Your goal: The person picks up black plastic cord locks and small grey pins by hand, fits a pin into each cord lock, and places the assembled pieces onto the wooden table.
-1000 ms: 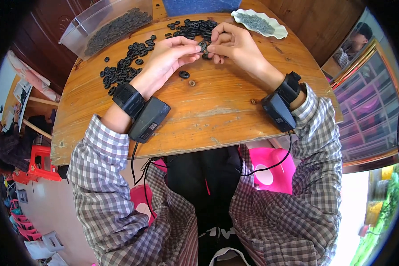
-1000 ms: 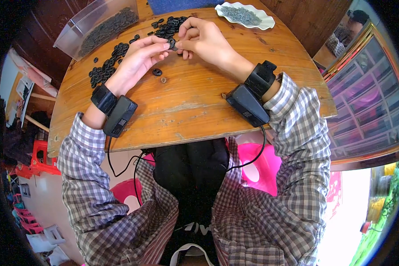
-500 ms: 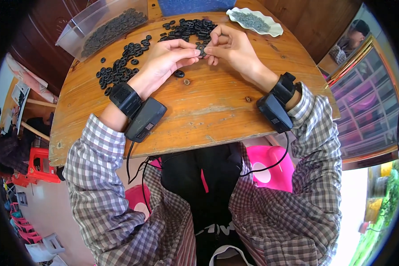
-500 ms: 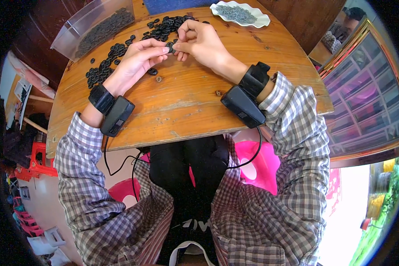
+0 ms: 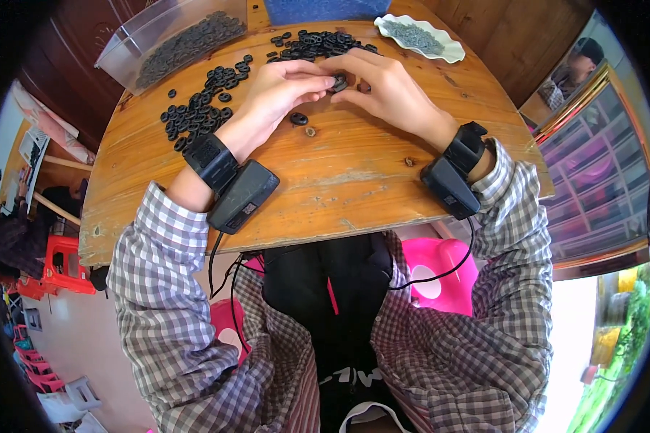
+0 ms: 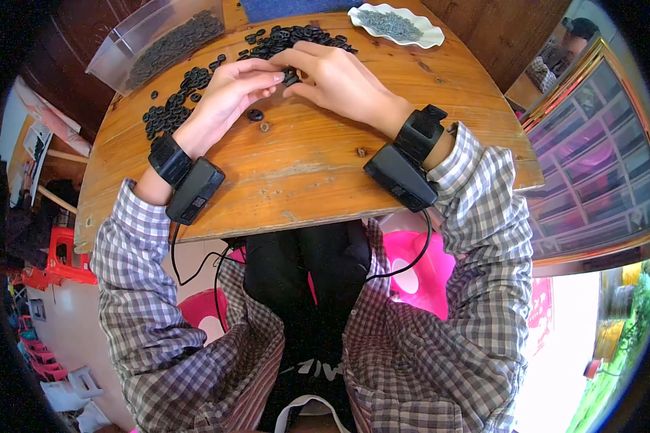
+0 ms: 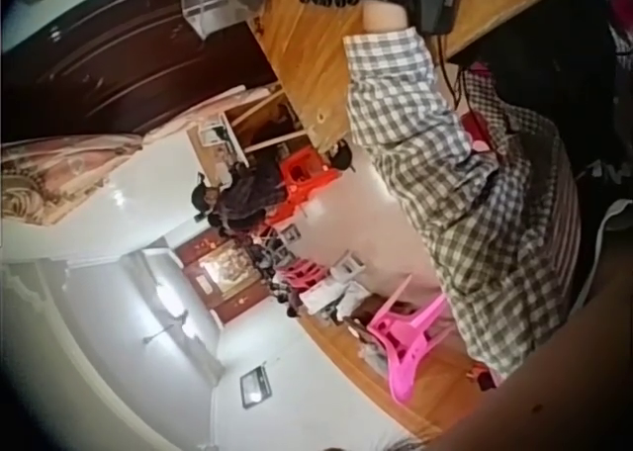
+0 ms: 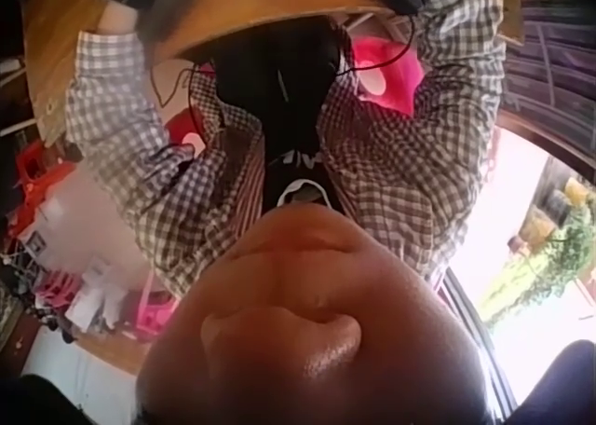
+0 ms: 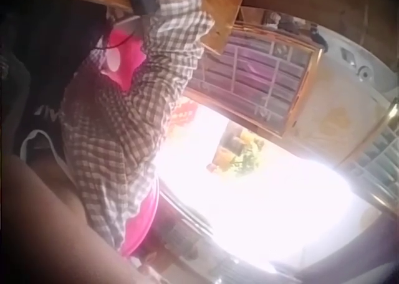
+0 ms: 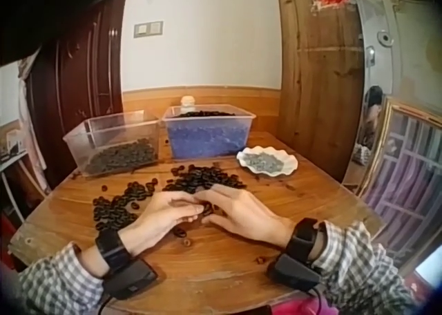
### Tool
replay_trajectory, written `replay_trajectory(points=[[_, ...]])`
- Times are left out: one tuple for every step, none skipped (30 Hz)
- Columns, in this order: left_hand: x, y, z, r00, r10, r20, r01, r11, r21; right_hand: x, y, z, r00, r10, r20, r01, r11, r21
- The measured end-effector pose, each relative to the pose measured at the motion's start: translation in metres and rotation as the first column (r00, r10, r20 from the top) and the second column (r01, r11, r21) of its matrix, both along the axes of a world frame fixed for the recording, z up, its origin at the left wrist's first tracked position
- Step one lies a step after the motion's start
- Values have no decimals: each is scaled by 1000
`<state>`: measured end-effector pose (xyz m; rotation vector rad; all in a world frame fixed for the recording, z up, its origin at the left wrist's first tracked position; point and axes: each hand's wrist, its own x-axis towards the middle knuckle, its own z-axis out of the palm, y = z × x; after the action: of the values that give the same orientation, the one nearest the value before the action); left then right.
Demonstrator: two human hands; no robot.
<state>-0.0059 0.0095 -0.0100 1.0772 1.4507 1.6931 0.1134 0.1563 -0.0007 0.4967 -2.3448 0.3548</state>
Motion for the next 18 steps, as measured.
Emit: replay_trajectory(points=[[2, 0, 2, 1000, 10, 1, -10, 1000, -13, 1, 2, 1, 1000, 5, -22, -4, 998, 57], [3, 0, 3, 1000, 9, 1, -9, 1000, -13, 2, 2, 1, 1000, 4, -22, -3, 998, 57], [4, -1, 4, 1000, 20, -24, -20, 999, -25, 3, 2, 1, 1000, 2, -22, 0, 995, 98], [4, -1, 4, 998, 31, -50, -33, 999, -38, 3, 1, 1, 1000, 0, -23, 3, 990, 138], [4, -1, 4, 998, 31, -50, -33, 999, -39, 3, 0, 1, 1000, 1, -23, 3, 990, 138], [4, -2, 4, 998, 11, -60, -13, 999, -41, 2, 0, 0, 1000, 20, -12, -18, 991, 131], [3, -2, 3, 998, -10, -69, 7, 999, -43, 2, -1, -1, 999, 40, -2, -39, 991, 125], [4, -1, 3, 998, -13, -69, 10, 999, -42, 2, 0, -2, 999, 36, -2, -36, 991, 125], [4, -1, 3, 997, -22, -77, 17, 998, -63, 3, 0, -4, 999, 26, 24, -28, 993, 116], [5, 0, 3, 996, -32, -86, 24, 996, -85, 3, 1, -4, 999, 15, 50, -20, 994, 107], [5, -1, 3, 996, -31, -87, 23, 996, -86, 3, 0, -4, 999, 16, 48, -21, 994, 105], [4, -1, 3, 995, -31, -93, 23, 996, -86, 2, -1, -3, 999, 24, 36, -28, 994, 106], [3, -1, 3, 995, -31, -98, 22, 996, -87, 2, -1, -3, 999, 33, 24, -35, 994, 106], [3, -1, 3, 995, -28, -99, 20, 996, -88, 2, -2, 0, 999, 35, 23, -37, 994, 105], [2, -1, 4, 994, -10, -109, 1, 997, -79, 3, -3, 4, 999, -7, 54, 3, 996, 84], [1, 0, 4, 993, 9, -119, -17, 997, -69, 4, -3, 6, 995, -49, 84, 44, 997, 65], [-2, 2, 7, 992, 8, -124, -17, 998, -67, 3, 2, 6, 996, -50, 79, 44, 997, 66], [-6, 3, 11, 974, 35, -224, -55, 995, -82, -1, 12, 6, 997, -79, -7, 80, 990, 120]])
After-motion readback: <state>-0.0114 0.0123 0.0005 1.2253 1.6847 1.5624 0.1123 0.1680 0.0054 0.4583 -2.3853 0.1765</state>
